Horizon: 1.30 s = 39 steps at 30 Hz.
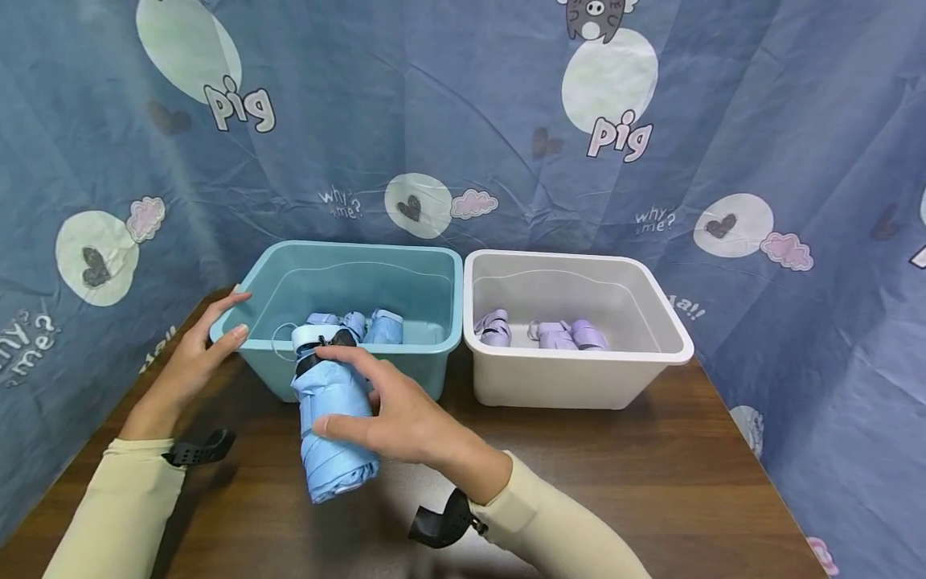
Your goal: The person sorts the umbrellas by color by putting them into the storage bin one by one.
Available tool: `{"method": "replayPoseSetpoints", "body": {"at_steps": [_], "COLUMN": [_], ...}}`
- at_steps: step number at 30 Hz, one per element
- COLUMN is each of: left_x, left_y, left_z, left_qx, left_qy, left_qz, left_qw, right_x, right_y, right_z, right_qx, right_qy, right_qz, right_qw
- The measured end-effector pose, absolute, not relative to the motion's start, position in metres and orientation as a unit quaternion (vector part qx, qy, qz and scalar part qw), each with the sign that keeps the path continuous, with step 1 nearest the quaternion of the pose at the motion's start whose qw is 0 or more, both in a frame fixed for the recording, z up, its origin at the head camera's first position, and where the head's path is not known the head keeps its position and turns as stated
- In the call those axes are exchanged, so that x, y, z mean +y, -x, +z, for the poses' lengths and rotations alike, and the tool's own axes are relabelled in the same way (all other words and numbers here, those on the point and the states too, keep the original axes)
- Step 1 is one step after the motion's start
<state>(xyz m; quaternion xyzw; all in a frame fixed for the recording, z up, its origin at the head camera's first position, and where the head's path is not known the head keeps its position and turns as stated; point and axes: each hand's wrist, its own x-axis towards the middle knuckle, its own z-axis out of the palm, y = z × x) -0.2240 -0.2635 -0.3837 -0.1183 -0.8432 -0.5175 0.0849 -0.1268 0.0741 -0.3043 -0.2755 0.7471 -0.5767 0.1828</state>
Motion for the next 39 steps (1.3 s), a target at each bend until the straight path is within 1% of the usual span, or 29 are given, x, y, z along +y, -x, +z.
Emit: {"method": "replayPoseSetpoints", "body": {"at_steps": [6,11,20,23,27,33,39], "left_x": [-0.264,-0.265,-0.264,-0.264,-0.263,-0.262,-0.264], "left_y": [0.224,0.223,0.223,0.223,0.223,0.225,0.224], "left_z": [-0.384,-0.385,-0.385,-0.385,-0.385,-0.384,-0.385], "left_qx": [-0.842,-0.840,-0.841,-0.841,-0.840,-0.837,-0.837], "left_qy": [0.122,0.122,0.118,0.114,0.112,0.114,0.115], "left_qz": [-0.519,-0.522,-0.521,-0.522,-0.524,-0.529,-0.528], "left_qw": [0.082,0.081,0.084,0.084,0.085,0.085,0.085], "right_x": [0.080,0.084,0.082,0.080,0.076,0.068,0.060], "right_y": [0.146,0.165,0.212,0.224,0.237,0.260,0.278], "right_z": [-0.296,-0.293,-0.300,-0.301,-0.300,-0.300,-0.302], "right_qx": [0.771,0.783,0.793,0.797,0.801,0.797,0.814], "right_qy": [0.263,0.235,0.176,0.165,0.140,0.086,0.057], "right_qz": [-0.558,-0.563,-0.583,-0.581,-0.582,-0.598,-0.578], "right_qw": [0.160,0.118,0.028,0.009,0.002,0.008,0.014]}}
